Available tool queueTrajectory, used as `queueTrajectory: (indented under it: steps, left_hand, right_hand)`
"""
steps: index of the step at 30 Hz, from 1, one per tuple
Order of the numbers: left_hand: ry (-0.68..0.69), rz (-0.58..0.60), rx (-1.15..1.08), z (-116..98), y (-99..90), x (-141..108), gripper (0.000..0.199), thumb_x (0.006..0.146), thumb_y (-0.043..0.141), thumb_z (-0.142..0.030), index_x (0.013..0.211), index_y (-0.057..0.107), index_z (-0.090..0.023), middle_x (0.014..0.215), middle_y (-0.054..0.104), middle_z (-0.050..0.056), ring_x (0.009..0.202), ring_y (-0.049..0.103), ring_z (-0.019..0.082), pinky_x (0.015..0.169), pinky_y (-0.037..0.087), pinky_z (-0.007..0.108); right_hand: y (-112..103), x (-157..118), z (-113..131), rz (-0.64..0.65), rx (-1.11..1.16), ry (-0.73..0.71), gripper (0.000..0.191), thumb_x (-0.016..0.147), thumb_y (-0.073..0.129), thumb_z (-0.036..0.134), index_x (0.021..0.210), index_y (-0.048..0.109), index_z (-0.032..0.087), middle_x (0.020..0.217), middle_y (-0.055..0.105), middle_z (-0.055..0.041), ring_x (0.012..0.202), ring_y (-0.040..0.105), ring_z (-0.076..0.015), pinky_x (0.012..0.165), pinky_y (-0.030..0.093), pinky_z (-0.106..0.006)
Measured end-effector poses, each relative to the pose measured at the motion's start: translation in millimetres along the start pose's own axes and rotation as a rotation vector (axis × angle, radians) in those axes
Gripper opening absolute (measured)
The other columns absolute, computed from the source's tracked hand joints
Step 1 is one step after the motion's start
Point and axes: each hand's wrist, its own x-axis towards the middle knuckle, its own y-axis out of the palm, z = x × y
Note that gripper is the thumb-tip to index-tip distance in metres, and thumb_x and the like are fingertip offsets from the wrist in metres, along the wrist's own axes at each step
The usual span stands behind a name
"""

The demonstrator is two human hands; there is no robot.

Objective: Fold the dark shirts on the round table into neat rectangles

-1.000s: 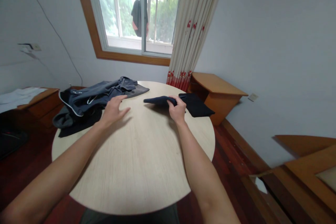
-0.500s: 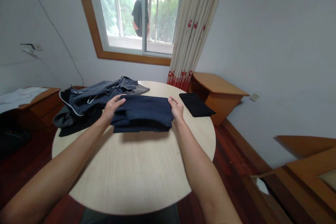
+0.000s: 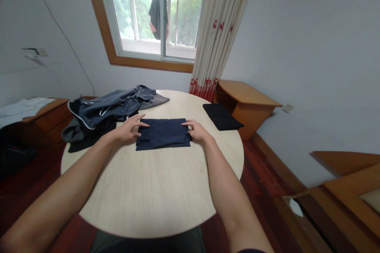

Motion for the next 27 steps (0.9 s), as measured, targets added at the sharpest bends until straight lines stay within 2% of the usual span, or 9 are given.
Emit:
queueTrajectory:
  steps: [3,6,9,12,14,16,20,24,27]
  left_hand:
    - [0.01,0.151,0.02,3,-6.0,-3,0.054,0.076,0.072,-0.024,0.129,0.069,-0.032,0.166,0.028,0.006,0.153,0.022,0.032,0.122,0.023,0.052]
    - [0.0,0.152,0.046,1,-5.3,-2,0.043,0.079,0.071,-0.03,0.122,0.073,-0.031,0.166,0.029,0.006,0.154,0.018,0.033,0.122,0.018,0.055]
    - [0.0,0.06,0.01,-6,-0.2,4,0.026,0.082,0.068,-0.035,0.105,0.078,-0.027,0.16,0.041,0.007,0.15,0.029,0.033,0.121,0.018,0.057]
    - [0.007,-0.023,-0.17,-18,0.9,8,0.022,0.082,0.065,-0.041,0.091,0.077,-0.025,0.132,0.068,0.01,0.129,0.055,0.032,0.114,0.033,0.055]
    - [0.001,-0.067,-0.369,-25,-2.7,8,0.027,0.081,0.065,-0.049,0.086,0.074,-0.024,0.101,0.076,0.008,0.101,0.068,0.029,0.097,0.049,0.047]
    - [-0.035,-0.144,-0.609,-31,-7.9,8,0.037,0.079,0.065,-0.058,0.084,0.07,-0.022,0.08,0.072,0.004,0.077,0.068,0.023,0.076,0.056,0.038]
    - [-0.184,-0.334,-0.885,-32,-11.1,8,0.05,0.071,0.073,-0.063,0.092,0.066,-0.018,0.073,0.068,0.002,0.064,0.064,0.018,0.057,0.051,0.028]
    - [-0.242,-0.489,-0.607,-27,-4.2,10,0.048,0.069,0.075,-0.051,0.102,0.067,-0.018,0.096,0.073,0.008,0.071,0.067,0.018,0.065,0.055,0.032]
    - [-0.143,-0.431,-0.392,-31,1.6,11,0.035,0.079,0.066,-0.044,0.103,0.069,-0.019,0.107,0.073,0.011,0.081,0.069,0.021,0.077,0.056,0.037]
  right_hand:
    - [-4,-1,3,0.034,-0.043,0.007,0.047,0.069,0.064,0.005,0.111,0.078,0.024,0.144,0.054,-0.0128,0.134,0.052,-0.0286,0.111,0.042,-0.047]
    - [-3,-1,8,0.03,-0.061,-0.003,0.038,0.072,0.068,0.01,0.106,0.079,0.024,0.141,0.056,-0.0127,0.132,0.054,-0.0281,0.112,0.041,-0.046]
    - [-1,-1,15,0.001,-0.049,-0.048,0.024,0.073,0.07,0.014,0.093,0.079,0.023,0.135,0.061,-0.0113,0.128,0.056,-0.0262,0.113,0.038,-0.044]
    - [-1,-2,23,-0.025,0.049,-0.065,0.008,0.074,0.075,0.026,0.08,0.077,0.021,0.113,0.07,-0.0097,0.111,0.063,-0.0249,0.105,0.044,-0.042]
    - [-4,-2,29,0.016,0.176,-0.033,0.02,0.074,0.077,0.039,0.075,0.073,0.02,0.089,0.072,-0.0064,0.089,0.065,-0.0229,0.089,0.051,-0.038]
    - [-7,0,33,0.01,0.332,-0.011,0.035,0.072,0.076,0.053,0.072,0.069,0.019,0.072,0.067,-0.0019,0.07,0.06,-0.0191,0.073,0.051,-0.033]
    - [-4,8,35,-0.264,0.452,0.037,0.042,0.071,0.073,0.061,0.074,0.066,0.019,0.069,0.066,-0.0009,0.063,0.056,-0.0161,0.064,0.046,-0.029]
    - [7,12,32,-0.391,0.222,0.118,0.031,0.072,0.073,0.049,0.08,0.07,0.019,0.078,0.072,-0.0049,0.07,0.061,-0.0188,0.068,0.047,-0.031]
    - [11,9,36,-0.317,0.088,0.058,0.022,0.078,0.068,0.04,0.079,0.073,0.019,0.079,0.073,-0.0052,0.072,0.063,-0.0188,0.07,0.048,-0.031]
